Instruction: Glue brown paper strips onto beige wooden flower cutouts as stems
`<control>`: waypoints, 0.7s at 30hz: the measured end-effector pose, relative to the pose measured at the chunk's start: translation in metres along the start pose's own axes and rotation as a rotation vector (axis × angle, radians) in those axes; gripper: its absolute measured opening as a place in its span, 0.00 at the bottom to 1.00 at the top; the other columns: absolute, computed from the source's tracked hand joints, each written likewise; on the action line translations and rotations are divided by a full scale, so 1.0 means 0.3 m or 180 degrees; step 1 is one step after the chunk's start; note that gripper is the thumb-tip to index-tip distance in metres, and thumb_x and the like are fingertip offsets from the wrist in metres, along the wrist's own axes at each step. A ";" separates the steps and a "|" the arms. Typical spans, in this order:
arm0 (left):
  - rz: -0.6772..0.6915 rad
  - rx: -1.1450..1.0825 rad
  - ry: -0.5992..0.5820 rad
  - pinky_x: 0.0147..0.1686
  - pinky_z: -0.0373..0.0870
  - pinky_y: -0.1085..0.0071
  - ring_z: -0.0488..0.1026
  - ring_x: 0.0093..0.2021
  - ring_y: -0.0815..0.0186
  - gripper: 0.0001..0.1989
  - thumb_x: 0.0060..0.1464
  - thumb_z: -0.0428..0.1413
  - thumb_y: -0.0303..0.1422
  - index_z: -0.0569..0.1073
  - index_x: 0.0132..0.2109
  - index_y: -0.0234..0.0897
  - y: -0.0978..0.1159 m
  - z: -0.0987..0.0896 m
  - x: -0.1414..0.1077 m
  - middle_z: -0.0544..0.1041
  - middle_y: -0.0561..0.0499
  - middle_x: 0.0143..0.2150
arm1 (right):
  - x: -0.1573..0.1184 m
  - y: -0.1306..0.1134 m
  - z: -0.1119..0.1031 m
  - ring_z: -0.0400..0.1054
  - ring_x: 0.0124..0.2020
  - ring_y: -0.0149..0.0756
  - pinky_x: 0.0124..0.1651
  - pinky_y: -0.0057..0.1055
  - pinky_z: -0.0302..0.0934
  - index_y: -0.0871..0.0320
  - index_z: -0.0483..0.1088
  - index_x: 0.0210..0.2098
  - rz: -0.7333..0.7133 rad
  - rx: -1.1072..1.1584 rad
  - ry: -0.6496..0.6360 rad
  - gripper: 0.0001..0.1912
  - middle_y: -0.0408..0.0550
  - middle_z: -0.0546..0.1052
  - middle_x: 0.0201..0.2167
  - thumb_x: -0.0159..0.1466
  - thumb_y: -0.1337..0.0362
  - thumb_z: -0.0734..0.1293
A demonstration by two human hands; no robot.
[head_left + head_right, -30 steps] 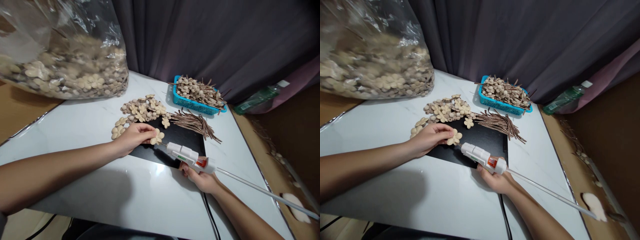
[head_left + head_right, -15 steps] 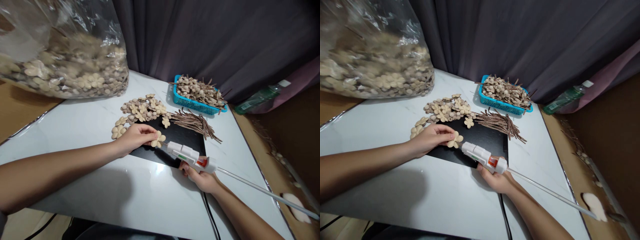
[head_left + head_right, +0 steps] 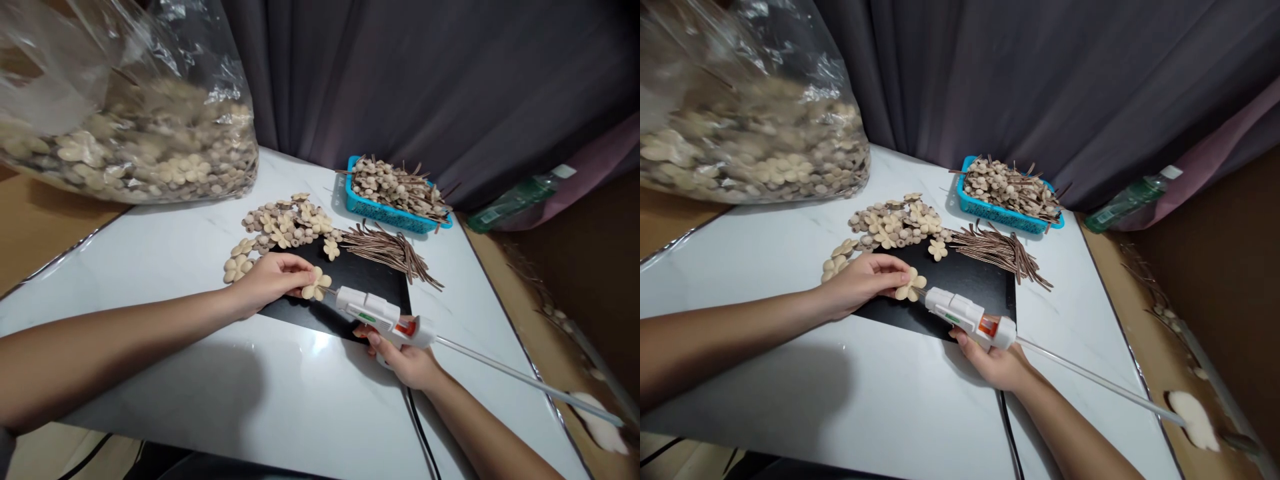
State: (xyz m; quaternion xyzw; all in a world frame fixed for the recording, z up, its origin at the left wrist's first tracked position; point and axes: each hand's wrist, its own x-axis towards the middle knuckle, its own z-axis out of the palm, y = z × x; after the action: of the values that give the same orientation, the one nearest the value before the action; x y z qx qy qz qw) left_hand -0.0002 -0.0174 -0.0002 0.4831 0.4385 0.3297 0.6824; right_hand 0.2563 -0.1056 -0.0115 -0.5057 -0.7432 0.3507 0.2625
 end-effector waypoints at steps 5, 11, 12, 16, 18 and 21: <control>-0.0026 -0.0217 0.0008 0.28 0.67 0.78 0.70 0.26 0.73 0.10 0.44 0.64 0.35 0.77 0.34 0.33 0.005 0.000 -0.002 0.76 0.53 0.27 | 0.005 -0.010 -0.002 0.73 0.27 0.34 0.30 0.28 0.69 0.56 0.76 0.37 -0.0076 -0.0009 0.0077 0.17 0.48 0.79 0.28 0.65 0.55 0.59; -0.0050 -0.0474 0.0006 0.26 0.65 0.79 0.69 0.25 0.75 0.08 0.46 0.63 0.33 0.76 0.33 0.32 0.009 -0.001 0.000 0.75 0.54 0.24 | 0.008 -0.009 -0.005 0.74 0.29 0.36 0.34 0.31 0.70 0.55 0.77 0.37 -0.0070 -0.0163 0.0010 0.18 0.49 0.80 0.30 0.65 0.54 0.59; -0.0063 -0.0499 0.0027 0.26 0.65 0.80 0.69 0.25 0.75 0.08 0.46 0.63 0.33 0.76 0.33 0.32 0.011 0.000 0.000 0.74 0.54 0.24 | 0.009 -0.008 -0.005 0.74 0.27 0.35 0.32 0.30 0.70 0.55 0.77 0.37 -0.0062 -0.0166 0.0008 0.18 0.49 0.80 0.30 0.65 0.54 0.59; -0.0123 -0.0579 0.0063 0.26 0.65 0.80 0.68 0.25 0.75 0.07 0.47 0.62 0.32 0.75 0.32 0.31 0.021 0.003 -0.002 0.74 0.54 0.24 | 0.012 -0.006 -0.003 0.71 0.21 0.33 0.26 0.28 0.68 0.57 0.77 0.37 -0.0051 -0.0155 0.0000 0.18 0.50 0.79 0.26 0.64 0.54 0.59; -0.0158 -0.0631 0.0093 0.27 0.66 0.80 0.69 0.25 0.75 0.07 0.47 0.62 0.32 0.75 0.32 0.32 0.024 0.003 -0.002 0.75 0.54 0.25 | 0.012 -0.005 -0.003 0.71 0.21 0.33 0.25 0.27 0.67 0.57 0.77 0.37 -0.0071 -0.0111 -0.0008 0.17 0.49 0.79 0.25 0.64 0.55 0.59; -0.0237 -0.0770 0.0171 0.30 0.68 0.79 0.71 0.28 0.74 0.07 0.46 0.63 0.32 0.76 0.33 0.33 0.025 0.001 -0.001 0.76 0.53 0.28 | 0.009 -0.001 -0.002 0.71 0.22 0.33 0.26 0.27 0.67 0.57 0.76 0.37 -0.0044 -0.0072 -0.0022 0.17 0.48 0.78 0.24 0.64 0.55 0.59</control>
State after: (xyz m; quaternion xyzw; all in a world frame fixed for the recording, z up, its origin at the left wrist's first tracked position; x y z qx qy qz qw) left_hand -0.0003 -0.0155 0.0070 0.3717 0.4313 0.3674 0.7354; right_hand 0.2557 -0.1028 -0.0109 -0.5022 -0.7516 0.3422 0.2566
